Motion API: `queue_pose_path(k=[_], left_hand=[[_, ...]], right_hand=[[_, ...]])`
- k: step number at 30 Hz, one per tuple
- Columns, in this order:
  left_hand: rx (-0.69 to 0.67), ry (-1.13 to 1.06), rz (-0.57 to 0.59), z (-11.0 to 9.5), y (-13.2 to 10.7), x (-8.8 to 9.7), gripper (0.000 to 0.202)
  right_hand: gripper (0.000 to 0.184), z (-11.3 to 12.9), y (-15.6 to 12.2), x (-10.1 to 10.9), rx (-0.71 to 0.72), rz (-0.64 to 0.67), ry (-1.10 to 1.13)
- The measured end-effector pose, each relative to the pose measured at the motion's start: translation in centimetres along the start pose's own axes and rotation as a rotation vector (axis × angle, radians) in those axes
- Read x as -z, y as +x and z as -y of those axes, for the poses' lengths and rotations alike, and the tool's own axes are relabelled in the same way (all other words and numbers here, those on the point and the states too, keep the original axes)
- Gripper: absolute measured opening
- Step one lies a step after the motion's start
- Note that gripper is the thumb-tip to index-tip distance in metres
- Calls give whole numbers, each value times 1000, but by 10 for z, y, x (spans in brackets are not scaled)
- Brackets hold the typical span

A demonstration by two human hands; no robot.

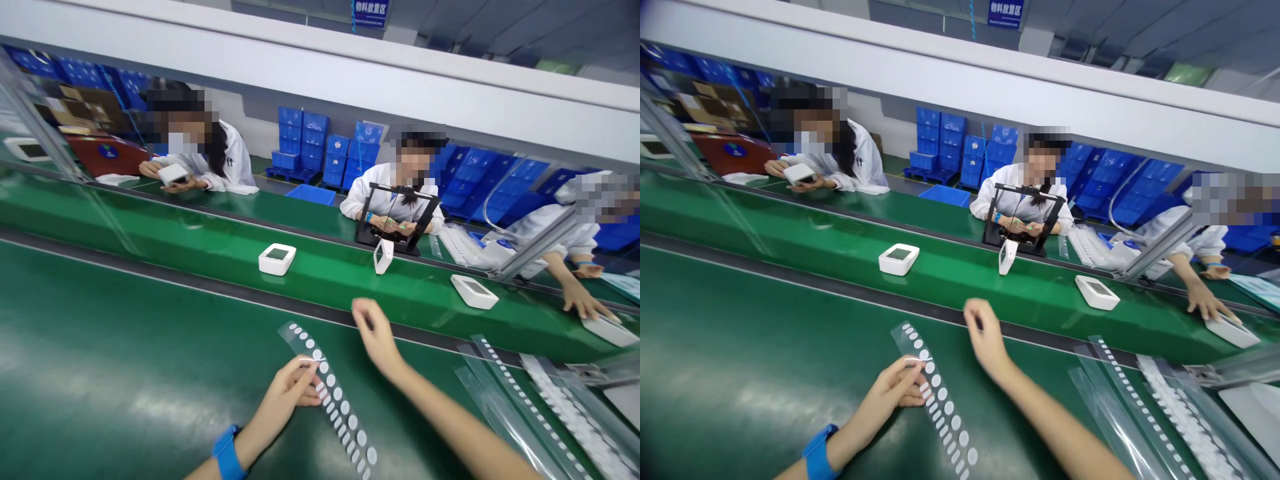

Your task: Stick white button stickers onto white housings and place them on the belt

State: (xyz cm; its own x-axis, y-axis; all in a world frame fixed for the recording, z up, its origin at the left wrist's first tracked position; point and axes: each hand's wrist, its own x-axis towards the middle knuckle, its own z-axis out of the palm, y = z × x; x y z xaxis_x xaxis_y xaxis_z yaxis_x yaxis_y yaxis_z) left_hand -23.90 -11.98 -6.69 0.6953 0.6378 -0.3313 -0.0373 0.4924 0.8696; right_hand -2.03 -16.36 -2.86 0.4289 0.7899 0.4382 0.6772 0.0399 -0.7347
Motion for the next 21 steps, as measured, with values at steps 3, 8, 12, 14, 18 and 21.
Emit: queue_pose_path(k=[3,8,12,14,18,21], left_hand=[[19,-18,-34,1,-5,-6,58],[14,-64,13,11,-16,-19,53],[-1,-102,44,17,-21,-27,49],[-16,-110,56,18,-22,-32,47],[-48,-118,87,23,-21,-45,51],[-47,-122,95,27,-19,-58,58]], right_hand=[[15,30,-84,-9,-46,157,153],[10,37,-126,-14,-151,105,347],[12,34,-123,-9,-199,33,437],[12,33,-124,-6,-205,21,448],[12,30,-128,5,-231,23,426],[12,26,-132,17,-251,19,399]])
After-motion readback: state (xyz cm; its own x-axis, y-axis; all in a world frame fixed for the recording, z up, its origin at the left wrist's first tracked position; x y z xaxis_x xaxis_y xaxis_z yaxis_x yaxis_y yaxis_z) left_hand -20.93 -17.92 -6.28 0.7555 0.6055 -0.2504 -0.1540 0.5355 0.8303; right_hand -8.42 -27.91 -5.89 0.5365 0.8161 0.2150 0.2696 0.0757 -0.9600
